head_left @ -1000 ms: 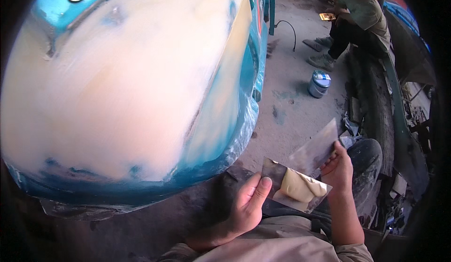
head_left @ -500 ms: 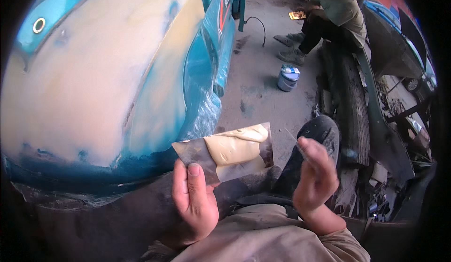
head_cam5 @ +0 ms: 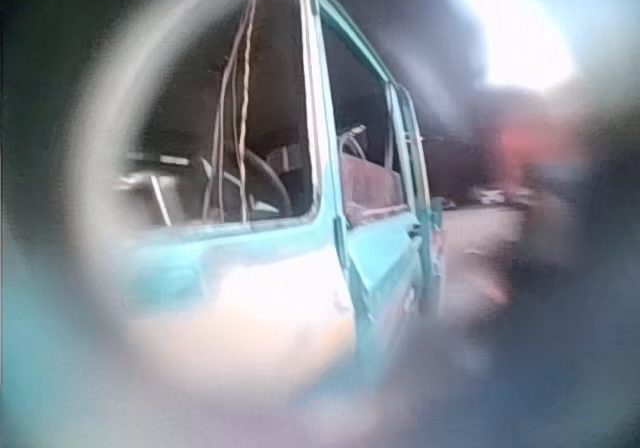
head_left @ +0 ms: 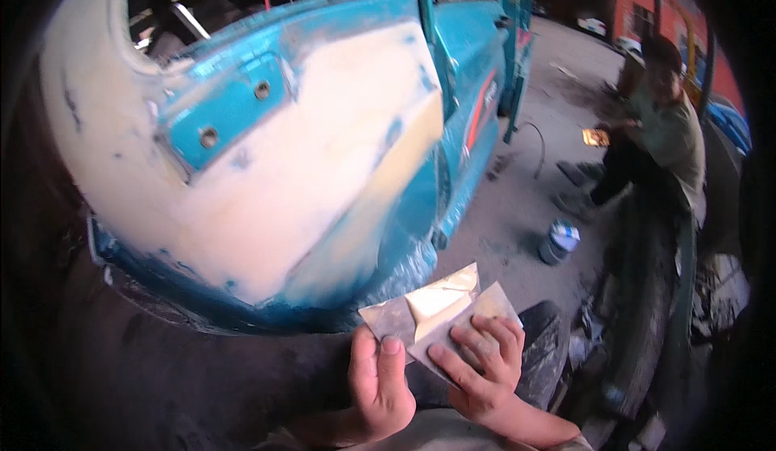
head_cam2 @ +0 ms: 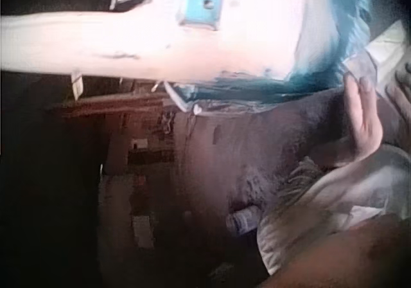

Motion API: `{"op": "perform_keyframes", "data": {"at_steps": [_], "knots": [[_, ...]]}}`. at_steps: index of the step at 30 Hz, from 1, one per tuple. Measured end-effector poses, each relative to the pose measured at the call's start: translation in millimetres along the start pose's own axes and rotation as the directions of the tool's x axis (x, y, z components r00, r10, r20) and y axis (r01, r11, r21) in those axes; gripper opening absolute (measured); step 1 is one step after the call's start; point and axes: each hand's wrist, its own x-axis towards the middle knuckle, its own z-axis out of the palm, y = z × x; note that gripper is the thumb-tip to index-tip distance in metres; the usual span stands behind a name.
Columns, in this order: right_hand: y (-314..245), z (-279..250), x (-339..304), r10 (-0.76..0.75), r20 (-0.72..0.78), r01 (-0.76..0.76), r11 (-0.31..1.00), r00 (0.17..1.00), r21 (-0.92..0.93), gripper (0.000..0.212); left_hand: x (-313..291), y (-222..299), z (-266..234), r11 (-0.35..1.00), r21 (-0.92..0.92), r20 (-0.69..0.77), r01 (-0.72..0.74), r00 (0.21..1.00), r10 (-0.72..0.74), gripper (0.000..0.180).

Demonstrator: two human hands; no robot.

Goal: The person applies a beige body filler to the side of a teal three-wheeled vehicle using a metal spreader. They repeatedly scoop filler from a plastic sheet and smooth it over a large area of the vehicle's side panel.

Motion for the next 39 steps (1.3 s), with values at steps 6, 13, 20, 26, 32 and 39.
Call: {"op": "perform_keyframes", "data": {"at_steps": [6, 13, 20, 26, 32, 39], "knots": [[86, -4, -12, 0.113, 0.146, -0.171, 0.854, 0.983, 0.492, 0.031, 0, 1, -3, 0.994, -0.012, -0.333, -0.107, 0.938, 0.096, 0.034], [132, 4, 133, 0.124, -0.13, 0.0, 0.724, 0.984, 0.69, 0.039, -43, -5, -36, 0.974, -0.183, -0.54, -0.135, 0.841, 0.015, 0.031], [74, 45, 271, -0.408, -0.483, 0.536, 0.829, 0.775, 0.159, 0.057, -88, -33, -83, 0.172, 0.984, -0.111, 0.043, 0.907, 0.405, 0.046], [62, 55, 286, -0.384, -0.51, 0.513, 0.848, 0.77, 0.136, 0.057, -95, -46, -94, 0.241, 0.968, -0.057, -0.068, 0.877, 0.477, 0.046], [62, 66, 293, -0.394, -0.499, 0.517, 0.846, 0.772, 0.133, 0.056, -84, -46, -89, 0.997, -0.01, -0.455, -0.081, 0.888, 0.068, 0.037], [60, 78, 296, -0.398, -0.502, 0.516, 0.848, 0.768, 0.117, 0.053, -79, -50, -96, 0.947, -0.321, -0.313, 0.014, 0.942, -0.12, 0.035]]}}
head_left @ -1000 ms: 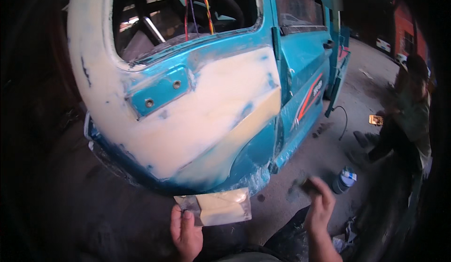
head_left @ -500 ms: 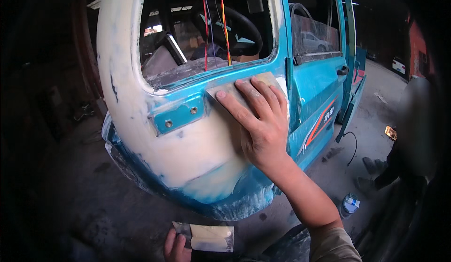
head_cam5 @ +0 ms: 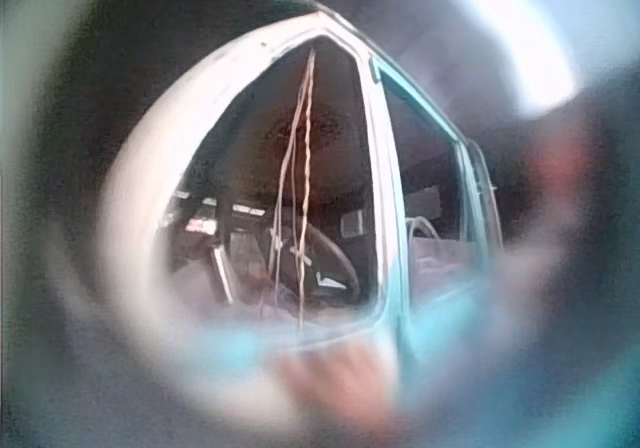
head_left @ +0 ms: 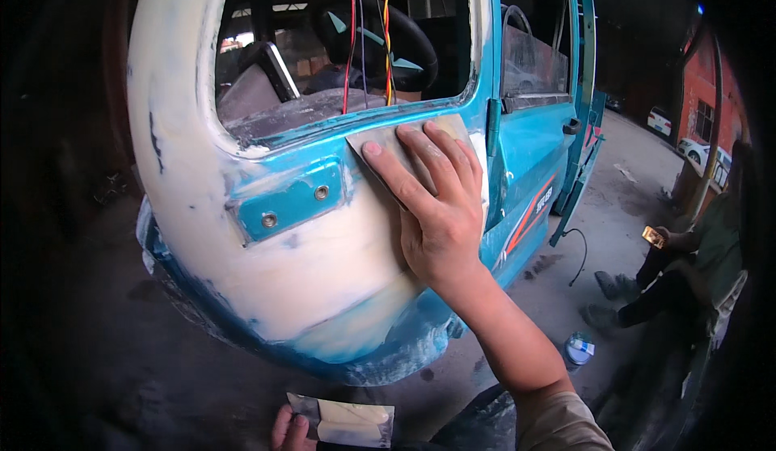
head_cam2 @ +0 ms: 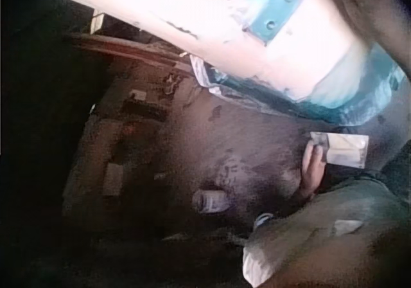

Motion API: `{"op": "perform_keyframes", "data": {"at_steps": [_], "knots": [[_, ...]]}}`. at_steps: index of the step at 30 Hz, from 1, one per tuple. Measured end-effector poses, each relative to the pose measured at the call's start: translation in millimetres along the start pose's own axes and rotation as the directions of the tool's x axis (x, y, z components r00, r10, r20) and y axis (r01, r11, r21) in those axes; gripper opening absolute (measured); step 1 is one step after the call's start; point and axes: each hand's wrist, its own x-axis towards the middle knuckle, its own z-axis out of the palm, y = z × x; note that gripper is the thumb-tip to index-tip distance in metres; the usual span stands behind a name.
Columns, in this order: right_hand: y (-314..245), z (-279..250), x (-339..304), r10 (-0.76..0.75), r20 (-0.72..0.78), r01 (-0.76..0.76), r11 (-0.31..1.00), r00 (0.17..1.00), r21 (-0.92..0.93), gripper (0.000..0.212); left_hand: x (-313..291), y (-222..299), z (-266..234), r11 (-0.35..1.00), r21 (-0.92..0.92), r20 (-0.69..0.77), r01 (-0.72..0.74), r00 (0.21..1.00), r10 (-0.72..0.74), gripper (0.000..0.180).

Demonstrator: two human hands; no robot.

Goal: The person applies a beige body filler to the side of a teal three-wheeled vehicle using a metal spreader. They repeatedly scoop filler from a plastic sheet and smooth it over a large area of the vehicle's side panel.

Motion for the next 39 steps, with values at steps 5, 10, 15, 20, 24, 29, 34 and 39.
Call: {"op": "perform_keyframes", "data": {"at_steps": [5, 10, 15, 20, 24, 29, 34, 39], "knots": [[-2, 0, -1, -0.003, 0.003, 0.003, 1.0, 1.0, -0.013, 0.047, 5, -9, -3, 0.995, 0.0, 0.012, 0.099, 0.995, -0.099, 0.04], [-3, 5, -7, -0.022, 0.014, 0.022, 0.999, 1.0, -0.029, 0.049, 5, -16, 1, 0.989, 0.022, -0.01, 0.148, 0.989, -0.147, 0.04], [2, 5, -15, -0.04, 0.019, 0.04, 0.999, 0.999, -0.018, 0.054, 2, -31, -7, 0.979, 0.007, -0.006, 0.202, 0.979, -0.202, 0.041], [-2, 5, -20, -0.036, 0.029, 0.036, 0.999, 0.999, -0.017, 0.053, 8, -24, 13, 0.964, 0.107, -0.024, 0.243, 0.97, -0.241, 0.042], [-2, 4, -26, -0.046, 0.044, 0.047, 0.999, 0.998, -0.02, 0.052, 10, -19, 28, 0.603, 0.779, 0.213, -0.173, 0.977, 0.005, 0.04], [-8, -5, -26, -0.053, 0.09, 0.055, 0.998, 0.995, -0.03, 0.045, 15, -31, 46, 0.934, 0.252, -0.001, 0.252, 0.966, -0.26, 0.039], [-8, -6, -33, -0.058, 0.097, 0.059, 0.998, 0.994, -0.012, 0.044, 18, -41, 46, 0.935, 0.098, 0.044, 0.34, 0.938, -0.345, 0.037], [-2, -7, -53, -0.061, 0.11, 0.061, 0.998, 0.992, 0.001, 0.051, 15, -40, 51, 0.923, 0.264, -0.003, 0.28, 0.957, -0.29, 0.038]]}}
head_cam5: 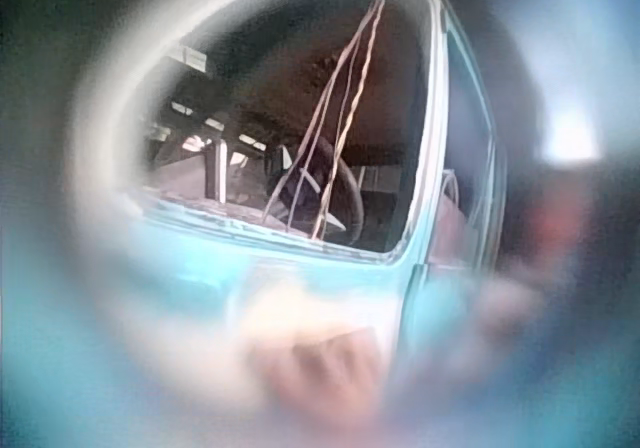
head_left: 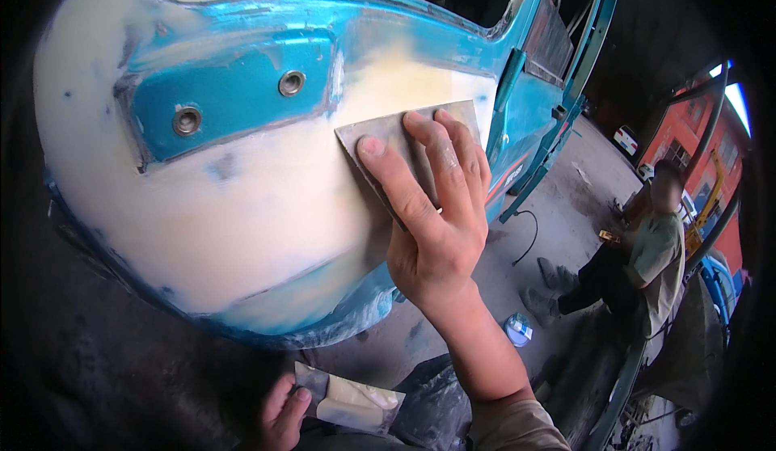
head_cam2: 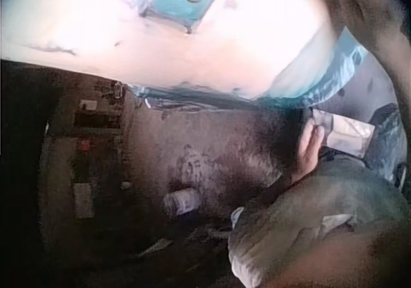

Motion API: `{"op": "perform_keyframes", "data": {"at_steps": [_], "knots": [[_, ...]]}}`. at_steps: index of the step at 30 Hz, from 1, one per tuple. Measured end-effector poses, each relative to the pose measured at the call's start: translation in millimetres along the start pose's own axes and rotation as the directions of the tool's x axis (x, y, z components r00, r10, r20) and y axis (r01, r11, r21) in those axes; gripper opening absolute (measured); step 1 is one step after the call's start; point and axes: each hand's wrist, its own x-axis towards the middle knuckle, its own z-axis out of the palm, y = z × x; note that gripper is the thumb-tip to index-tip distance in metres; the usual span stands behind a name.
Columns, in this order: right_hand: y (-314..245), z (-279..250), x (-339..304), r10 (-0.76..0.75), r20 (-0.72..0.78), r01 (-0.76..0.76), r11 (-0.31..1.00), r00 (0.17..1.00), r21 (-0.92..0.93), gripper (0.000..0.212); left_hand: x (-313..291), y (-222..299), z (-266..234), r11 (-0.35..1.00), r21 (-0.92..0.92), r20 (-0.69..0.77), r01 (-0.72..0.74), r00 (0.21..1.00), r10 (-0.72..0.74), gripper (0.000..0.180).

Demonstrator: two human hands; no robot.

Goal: The person applies a beige body filler to the side of a teal three-wheeled vehicle using a metal spreader. They repeatedly scoop filler from a plastic sheet and smooth it over a large area of the vehicle's side panel.

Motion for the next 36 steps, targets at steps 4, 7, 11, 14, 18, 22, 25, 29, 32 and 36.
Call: {"op": "perform_keyframes", "data": {"at_steps": [4, 7, 11, 14, 18, 22, 25, 29, 32, 36], "knots": [[-9, -5, -15, 0.014, 0.057, -0.014, 1.0, 0.998, 0.004, 0.051, 7, 3, 1, 0.986, -0.168, 0.096, 0.013, 0.995, 0.003, 0.028], [-15, -10, -30, 0.029, 0.085, -0.029, 1.0, 0.996, -0.003, 0.052, 8, 2, 7, 0.988, -0.154, 0.065, 0.025, 0.998, -0.016, 0.025], [-27, -21, -43, 0.058, 0.166, -0.056, 0.998, 0.984, -0.018, 0.051, 6, 7, 14, 1.0, -0.019, 0.045, 0.011, 0.999, -0.01, 0.03], [-26, -36, -50, 0.057, 0.247, -0.048, 0.998, 0.967, -0.043, 0.052, 5, 4, -8, 0.356, 0.794, 0.371, -0.492, 0.857, 0.357, 0.044], [-5, -55, -22, 0.027, 0.148, -0.021, 0.999, 0.989, -0.037, 0.051, 3, -9, -1, 0.995, -0.016, -0.042, 0.101, 0.994, -0.102, 0.048], [34, -41, 19, 0.028, 0.045, -0.026, 0.998, 0.999, -0.058, 0.054, 2, 0, -2, 0.919, 0.388, 0.066, -0.06, 0.997, 0.037, 0.051], [47, -29, 35, 0.039, -0.011, -0.039, 0.999, 0.999, -0.038, 0.055, 7, -9, -3, 0.996, -0.009, 0.055, 0.092, 0.994, -0.091, 0.044], [57, -13, 39, 0.015, -0.08, -0.018, 0.999, 0.997, -0.039, 0.053, 12, -21, -15, 0.982, -0.159, 0.142, 0.098, 0.987, -0.076, 0.04], [59, -9, 38, 0.017, -0.093, -0.02, 0.999, 0.996, -0.032, 0.051, 15, -30, -18, 0.971, -0.223, 0.165, 0.088, 0.985, -0.052, 0.04], [55, -10, 34, 0.038, -0.075, -0.04, 0.999, 0.996, -0.014, 0.051, 14, -31, -16, 0.985, -0.146, 0.117, 0.087, 0.991, -0.07, 0.04]]}}
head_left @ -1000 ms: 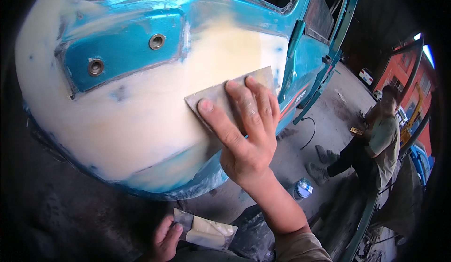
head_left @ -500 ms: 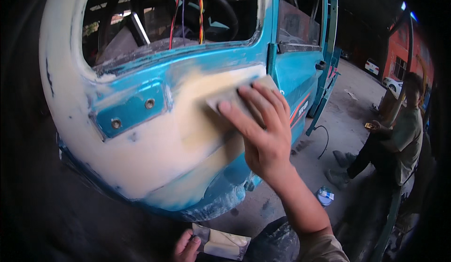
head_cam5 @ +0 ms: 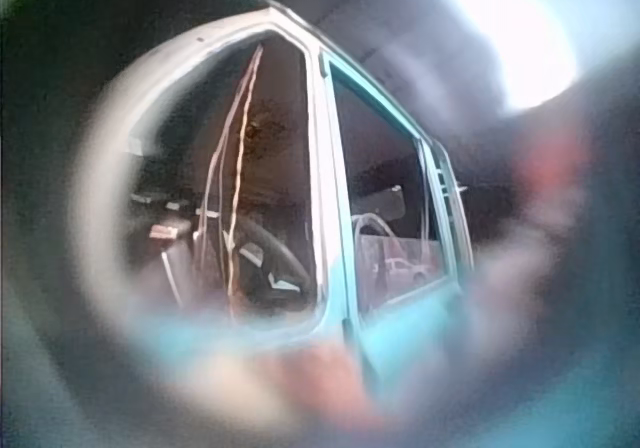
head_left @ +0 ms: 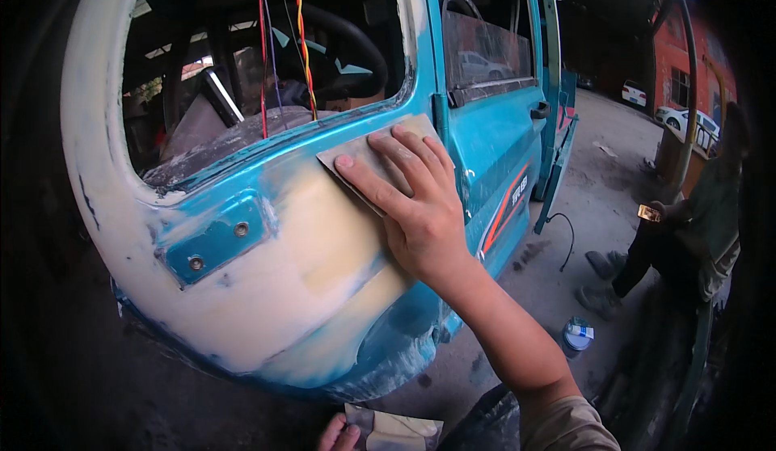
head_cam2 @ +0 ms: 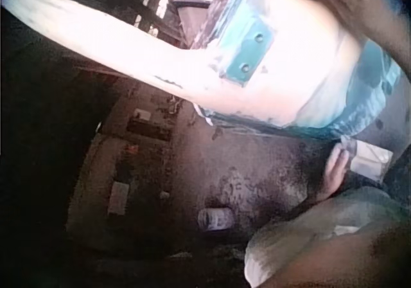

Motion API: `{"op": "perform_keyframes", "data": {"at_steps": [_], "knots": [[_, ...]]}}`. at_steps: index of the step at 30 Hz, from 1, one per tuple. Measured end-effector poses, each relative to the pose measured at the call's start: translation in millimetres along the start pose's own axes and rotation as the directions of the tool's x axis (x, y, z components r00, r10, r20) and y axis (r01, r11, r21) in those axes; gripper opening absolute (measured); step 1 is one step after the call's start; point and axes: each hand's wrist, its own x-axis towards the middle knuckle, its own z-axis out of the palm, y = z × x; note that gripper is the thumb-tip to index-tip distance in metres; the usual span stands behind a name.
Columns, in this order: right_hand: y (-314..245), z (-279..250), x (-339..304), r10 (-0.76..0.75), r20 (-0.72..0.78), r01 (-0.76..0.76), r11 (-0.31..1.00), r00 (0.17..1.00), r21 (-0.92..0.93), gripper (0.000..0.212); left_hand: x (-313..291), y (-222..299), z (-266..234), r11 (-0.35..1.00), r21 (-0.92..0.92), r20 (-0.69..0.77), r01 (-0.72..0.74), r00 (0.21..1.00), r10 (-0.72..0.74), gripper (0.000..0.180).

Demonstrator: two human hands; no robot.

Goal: The person applies a beige body filler to the side of a teal three-wheeled vehicle using a metal spreader. They repeatedly scoop filler from a plastic sheet and smooth it over a large area of the vehicle's side panel.

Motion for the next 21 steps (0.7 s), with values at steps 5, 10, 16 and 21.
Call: {"op": "perform_keyframes", "data": {"at_steps": [5, 10, 16, 21], "knots": [[-2, -1, -11, -0.011, 0.015, 0.011, 1.0, 1.0, 0.022, 0.054, 4, 10, 14, 1.0, 0.007, 0.023, 0.007, 1.0, -0.008, 0.039], [-2, -3, -20, -0.018, 0.033, 0.017, 0.999, 0.999, 0.032, 0.057, 1, 15, 25, 0.725, 0.641, 0.104, -0.25, 0.965, 0.24, 0.038], [-3, -9, -27, -0.024, 0.065, 0.022, 0.999, 0.998, 0.032, 0.063, 4, 19, 28, 0.992, 0.125, 0.0, 0.024, 1.0, -0.024, 0.037], [-6, -12, -38, -0.011, 0.098, 0.007, 0.999, 0.995, 0.037, 0.064, 4, 22, 32, 0.994, 0.088, 0.01, 0.063, 0.998, -0.064, 0.037]]}}
